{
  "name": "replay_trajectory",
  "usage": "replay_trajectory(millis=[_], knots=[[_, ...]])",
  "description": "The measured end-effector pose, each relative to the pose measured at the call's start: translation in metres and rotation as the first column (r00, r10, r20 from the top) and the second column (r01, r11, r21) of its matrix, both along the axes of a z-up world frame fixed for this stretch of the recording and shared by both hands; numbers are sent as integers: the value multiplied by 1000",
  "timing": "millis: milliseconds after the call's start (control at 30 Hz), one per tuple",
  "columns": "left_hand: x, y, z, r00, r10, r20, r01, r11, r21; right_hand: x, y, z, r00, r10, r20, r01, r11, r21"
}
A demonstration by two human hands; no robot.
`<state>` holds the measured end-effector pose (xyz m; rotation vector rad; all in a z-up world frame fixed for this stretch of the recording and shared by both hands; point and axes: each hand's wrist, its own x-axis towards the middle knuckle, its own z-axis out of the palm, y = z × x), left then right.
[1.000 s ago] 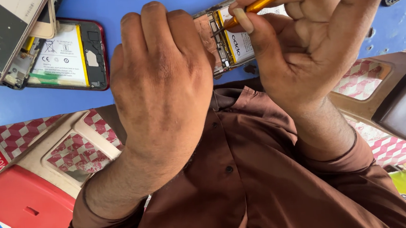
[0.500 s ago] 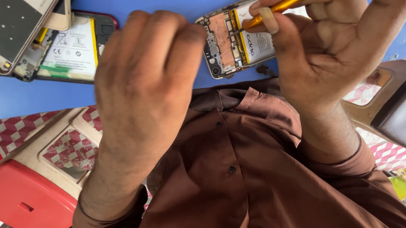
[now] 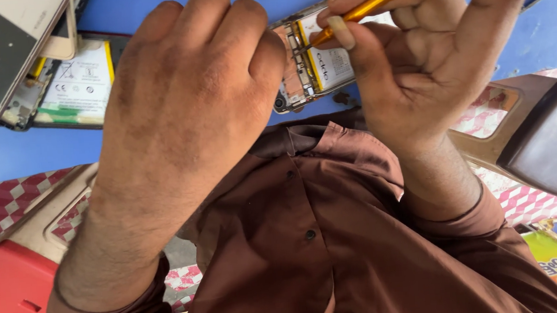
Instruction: The person inspects a gold-colored smartphone, then uses a screwdriver to remove screws from the internal frame of an open Oppo smartphone. The person continues to unscrew multiple fasteners around the battery and motherboard area.
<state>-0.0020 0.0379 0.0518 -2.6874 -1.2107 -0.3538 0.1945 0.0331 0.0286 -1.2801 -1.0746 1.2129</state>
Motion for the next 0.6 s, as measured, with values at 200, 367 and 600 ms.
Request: replay_trajectory(millis=[200, 367, 600], knots=[[7, 5, 5, 997, 22, -67, -24, 999, -33, 2, 0, 0, 1000, 18, -20, -18, 1000, -19], [10, 9, 4, 994, 21, -109, -25, 999, -35, 7, 1, -2, 993, 85, 78, -85, 996, 4], [19, 6, 8, 974, 80, -210, -88, 996, -27, 16, -7, -18, 979, 175, 105, -190, 970, 151]])
